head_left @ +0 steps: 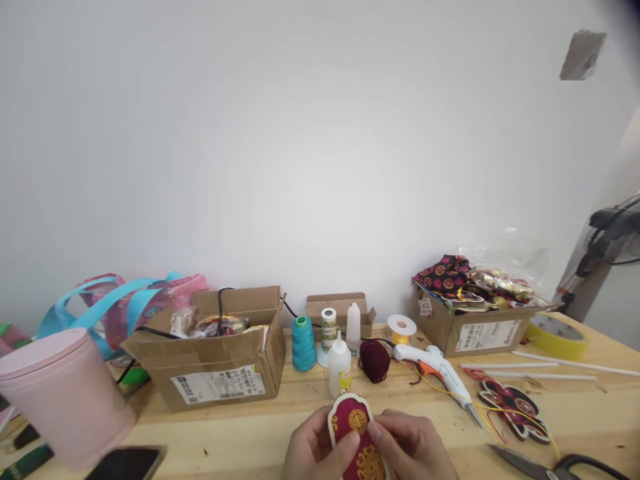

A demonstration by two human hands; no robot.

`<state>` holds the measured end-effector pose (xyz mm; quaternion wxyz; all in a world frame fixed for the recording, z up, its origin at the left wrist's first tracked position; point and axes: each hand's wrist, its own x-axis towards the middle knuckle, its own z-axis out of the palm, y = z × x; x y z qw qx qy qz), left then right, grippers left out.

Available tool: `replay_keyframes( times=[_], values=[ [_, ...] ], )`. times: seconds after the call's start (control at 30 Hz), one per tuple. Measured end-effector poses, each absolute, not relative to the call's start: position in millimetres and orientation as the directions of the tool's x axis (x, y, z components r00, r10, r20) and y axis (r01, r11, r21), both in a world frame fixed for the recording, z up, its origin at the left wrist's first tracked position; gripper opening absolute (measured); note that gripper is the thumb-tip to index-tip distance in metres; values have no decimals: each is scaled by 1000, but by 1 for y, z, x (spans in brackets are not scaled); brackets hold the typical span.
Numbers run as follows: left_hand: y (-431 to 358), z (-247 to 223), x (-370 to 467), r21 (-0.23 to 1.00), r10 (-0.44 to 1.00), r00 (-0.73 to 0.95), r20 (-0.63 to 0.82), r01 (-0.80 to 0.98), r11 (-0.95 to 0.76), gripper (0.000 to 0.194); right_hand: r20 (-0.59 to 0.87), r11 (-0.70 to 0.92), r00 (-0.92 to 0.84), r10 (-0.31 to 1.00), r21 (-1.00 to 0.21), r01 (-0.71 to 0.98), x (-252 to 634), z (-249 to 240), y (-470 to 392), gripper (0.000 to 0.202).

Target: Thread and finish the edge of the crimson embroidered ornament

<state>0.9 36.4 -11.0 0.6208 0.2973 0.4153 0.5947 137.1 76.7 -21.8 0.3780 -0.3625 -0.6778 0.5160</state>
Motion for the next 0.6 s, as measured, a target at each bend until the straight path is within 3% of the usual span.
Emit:
replay_keyframes(
  times=[0.2, 0.3, 0.43, 0.6],
  values=[
    [36, -11, 4, 946, 947, -238, -215, -290, 141, 28, 237, 446, -511, 826, -830, 336, 130, -24, 70, 45],
    [35, -10, 6, 969, 945, -266, -189, -205, 136, 19, 205, 433, -533, 821, -832, 346, 129, -24, 70, 44],
    [35, -12, 6, 958, 951, -237, -197, -251, 136, 18, 187, 402, -518, 835, -850, 341, 129, -25, 70, 43],
    [35, -13, 7, 966, 951, -243, -194, -217, 142, 20, 257, 492, -513, 819, -774, 397, 128, -26, 70, 43]
  ],
)
